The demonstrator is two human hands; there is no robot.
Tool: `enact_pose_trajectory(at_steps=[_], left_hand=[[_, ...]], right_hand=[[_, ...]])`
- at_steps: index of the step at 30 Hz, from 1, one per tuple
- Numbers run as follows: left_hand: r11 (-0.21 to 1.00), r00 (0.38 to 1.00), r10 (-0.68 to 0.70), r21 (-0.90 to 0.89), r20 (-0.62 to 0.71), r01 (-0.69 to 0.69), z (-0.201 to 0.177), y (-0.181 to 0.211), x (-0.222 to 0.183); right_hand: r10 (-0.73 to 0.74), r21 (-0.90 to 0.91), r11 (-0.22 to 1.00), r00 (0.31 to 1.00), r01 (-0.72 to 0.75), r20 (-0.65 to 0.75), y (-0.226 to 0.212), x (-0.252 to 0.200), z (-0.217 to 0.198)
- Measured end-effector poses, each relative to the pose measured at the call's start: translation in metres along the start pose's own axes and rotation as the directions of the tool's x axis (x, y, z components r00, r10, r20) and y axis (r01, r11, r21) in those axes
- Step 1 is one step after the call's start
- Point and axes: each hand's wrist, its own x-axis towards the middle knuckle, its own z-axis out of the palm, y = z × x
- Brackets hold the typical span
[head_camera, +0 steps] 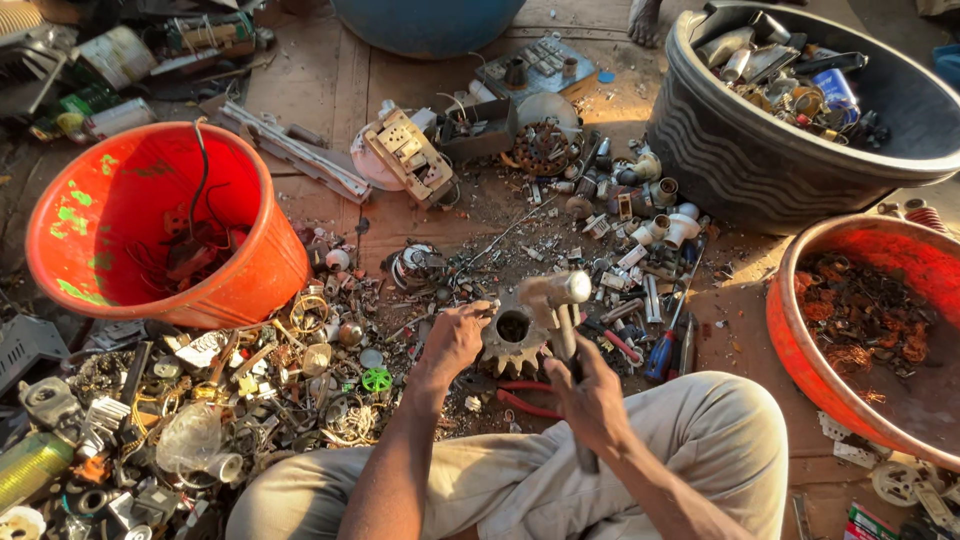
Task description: The person sits on the ground surrounded by scrap metal and uses a hammer to repeatedly strike a metal gear-like object, breaking it into smaller pieces. The person occasionally uses pliers to hold or adjust the metal parts during the process.
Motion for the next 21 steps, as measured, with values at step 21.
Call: enact_pose_trajectory(at_steps=[21], left_hand=[[0.965,0.984,-0.097,0.255,0.150,0.056,0.054,-0.064,-0.012]], right_hand=[[-0.266,-0.314,0.902,0.953,0.298,0.143,-0.051,0.007,-0.021]])
